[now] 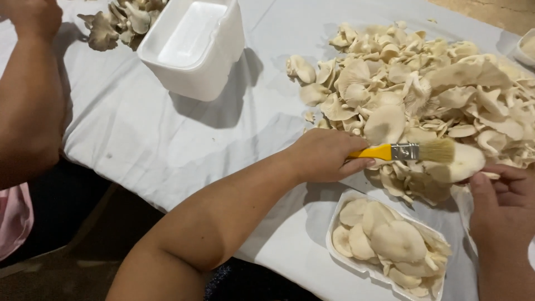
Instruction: The person picks up oyster mushrooms from a pile on a table, uses a yellow brush to clean the caps and gills, and places the cleaned mushrooms into a white styrofoam container. The process is repeated for multiple mushrooms.
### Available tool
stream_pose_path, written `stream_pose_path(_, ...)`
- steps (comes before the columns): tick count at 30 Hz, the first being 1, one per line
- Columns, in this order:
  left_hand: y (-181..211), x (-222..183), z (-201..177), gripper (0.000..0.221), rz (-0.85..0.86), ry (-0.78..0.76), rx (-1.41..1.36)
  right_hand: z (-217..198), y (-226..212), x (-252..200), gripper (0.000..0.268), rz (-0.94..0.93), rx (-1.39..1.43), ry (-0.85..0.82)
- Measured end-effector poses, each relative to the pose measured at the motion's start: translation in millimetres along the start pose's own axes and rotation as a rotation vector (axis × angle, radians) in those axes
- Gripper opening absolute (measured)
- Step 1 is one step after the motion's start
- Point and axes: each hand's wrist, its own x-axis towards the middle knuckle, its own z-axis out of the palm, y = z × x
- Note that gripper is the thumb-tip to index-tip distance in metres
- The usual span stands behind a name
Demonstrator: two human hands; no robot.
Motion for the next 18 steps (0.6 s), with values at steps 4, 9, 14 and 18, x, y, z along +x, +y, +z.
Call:
stream_pose_path(4, 2.2, -0.1, 4.2, 0.046, 0.101, 0.029, -0.018, 1.9, -2.6, -2.2, 0.015, -0.028, 0.081, -0.043)
stream_pose_path(9, 3.0, 0.0, 7.5, 0.047, 0.115, 0.027, 0.006, 1.7, -6.5, -0.1, 0.013, -0.113, -0.008, -0.064)
stream_pose_path(14, -1.6, 1.4, 11.3, 0.046, 0.153, 0.072, 0.011, 4.2, -14.4, 0.4, 0.016, -0.028, 0.015, -0.094)
stream_pose_path(18, -1.6, 1.6, 12.4, 0.047, 0.132, 0.049, 0.032, 4.6, -11.6, -0.3, 0.013, -0.032, 0.087, -0.082)
